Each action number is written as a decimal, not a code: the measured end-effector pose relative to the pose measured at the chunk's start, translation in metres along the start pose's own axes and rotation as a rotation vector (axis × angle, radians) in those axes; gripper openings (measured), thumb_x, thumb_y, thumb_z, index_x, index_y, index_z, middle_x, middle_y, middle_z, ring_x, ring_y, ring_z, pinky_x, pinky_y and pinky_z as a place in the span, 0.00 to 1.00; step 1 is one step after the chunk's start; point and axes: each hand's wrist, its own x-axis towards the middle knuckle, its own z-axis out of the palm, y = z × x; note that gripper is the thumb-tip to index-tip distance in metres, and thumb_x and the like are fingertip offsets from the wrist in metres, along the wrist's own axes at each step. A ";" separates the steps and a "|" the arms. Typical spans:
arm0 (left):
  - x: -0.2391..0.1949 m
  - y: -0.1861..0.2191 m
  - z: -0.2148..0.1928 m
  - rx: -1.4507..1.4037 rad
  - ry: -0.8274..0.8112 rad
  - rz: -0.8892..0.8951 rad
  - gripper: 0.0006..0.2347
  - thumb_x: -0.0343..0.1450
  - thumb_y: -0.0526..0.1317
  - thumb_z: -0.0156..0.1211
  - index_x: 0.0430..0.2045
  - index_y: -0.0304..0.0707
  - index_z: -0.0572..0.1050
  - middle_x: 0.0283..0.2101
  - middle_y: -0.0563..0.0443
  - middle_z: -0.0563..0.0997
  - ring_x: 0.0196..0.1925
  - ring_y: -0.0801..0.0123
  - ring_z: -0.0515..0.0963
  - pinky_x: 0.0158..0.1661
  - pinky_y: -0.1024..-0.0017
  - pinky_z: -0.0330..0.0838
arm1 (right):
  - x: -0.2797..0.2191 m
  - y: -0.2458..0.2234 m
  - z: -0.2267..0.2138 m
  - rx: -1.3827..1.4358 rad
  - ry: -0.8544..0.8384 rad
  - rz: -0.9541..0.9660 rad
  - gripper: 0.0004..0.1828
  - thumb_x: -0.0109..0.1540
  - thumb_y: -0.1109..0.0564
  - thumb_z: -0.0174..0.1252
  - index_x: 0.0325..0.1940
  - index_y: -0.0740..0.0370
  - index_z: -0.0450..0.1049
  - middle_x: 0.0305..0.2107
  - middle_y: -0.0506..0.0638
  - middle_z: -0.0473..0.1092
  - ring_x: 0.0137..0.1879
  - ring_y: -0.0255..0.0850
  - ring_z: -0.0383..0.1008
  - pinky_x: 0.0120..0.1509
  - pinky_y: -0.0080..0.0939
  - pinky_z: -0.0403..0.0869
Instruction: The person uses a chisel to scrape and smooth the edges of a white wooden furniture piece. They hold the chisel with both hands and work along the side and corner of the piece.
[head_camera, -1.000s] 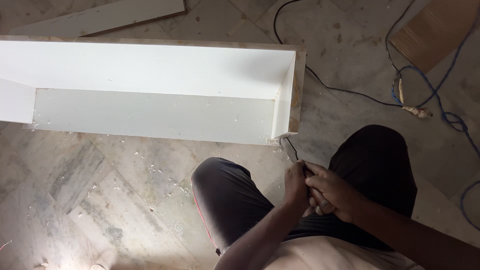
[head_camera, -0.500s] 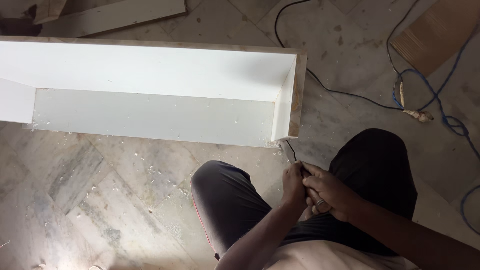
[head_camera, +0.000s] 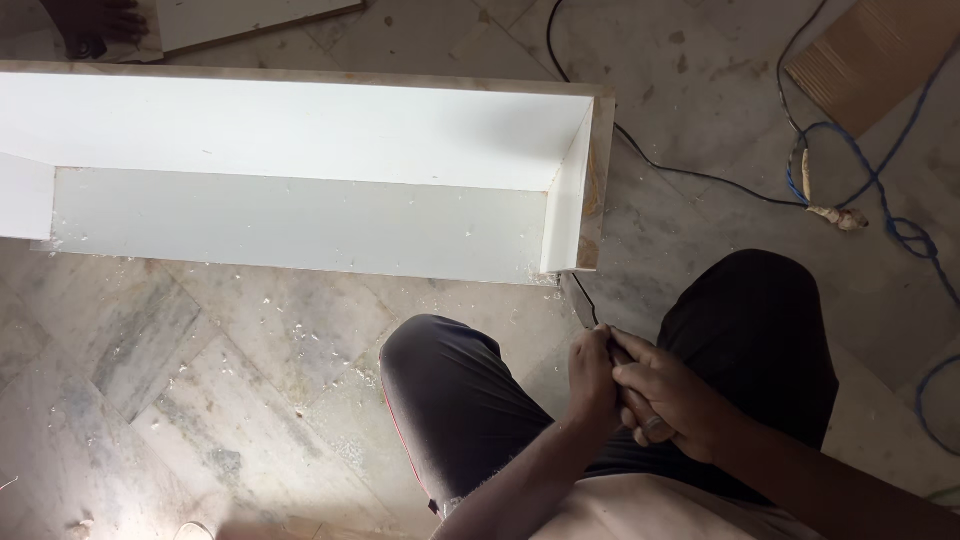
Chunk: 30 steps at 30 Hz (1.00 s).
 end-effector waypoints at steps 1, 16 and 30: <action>0.001 0.001 0.001 0.051 0.000 0.005 0.12 0.74 0.45 0.47 0.25 0.36 0.67 0.27 0.51 0.70 0.28 0.70 0.69 0.28 0.67 0.67 | 0.001 -0.001 -0.001 0.007 -0.031 -0.031 0.35 0.65 0.56 0.43 0.78 0.56 0.48 0.09 0.47 0.63 0.16 0.34 0.64 0.21 0.37 0.68; 0.000 0.004 0.000 0.084 0.058 -0.028 0.12 0.75 0.46 0.47 0.28 0.37 0.70 0.30 0.51 0.71 0.32 0.70 0.72 0.33 0.66 0.70 | 0.009 0.001 0.001 -0.020 -0.028 -0.002 0.36 0.65 0.57 0.42 0.79 0.54 0.44 0.11 0.51 0.65 0.19 0.37 0.67 0.25 0.41 0.72; 0.058 -0.003 -0.021 0.012 0.092 -0.054 0.12 0.74 0.44 0.48 0.27 0.33 0.71 0.27 0.47 0.73 0.28 0.67 0.73 0.28 0.64 0.69 | 0.068 0.009 -0.003 0.012 -0.062 -0.081 0.36 0.64 0.59 0.40 0.78 0.58 0.49 0.13 0.50 0.62 0.17 0.34 0.61 0.20 0.37 0.69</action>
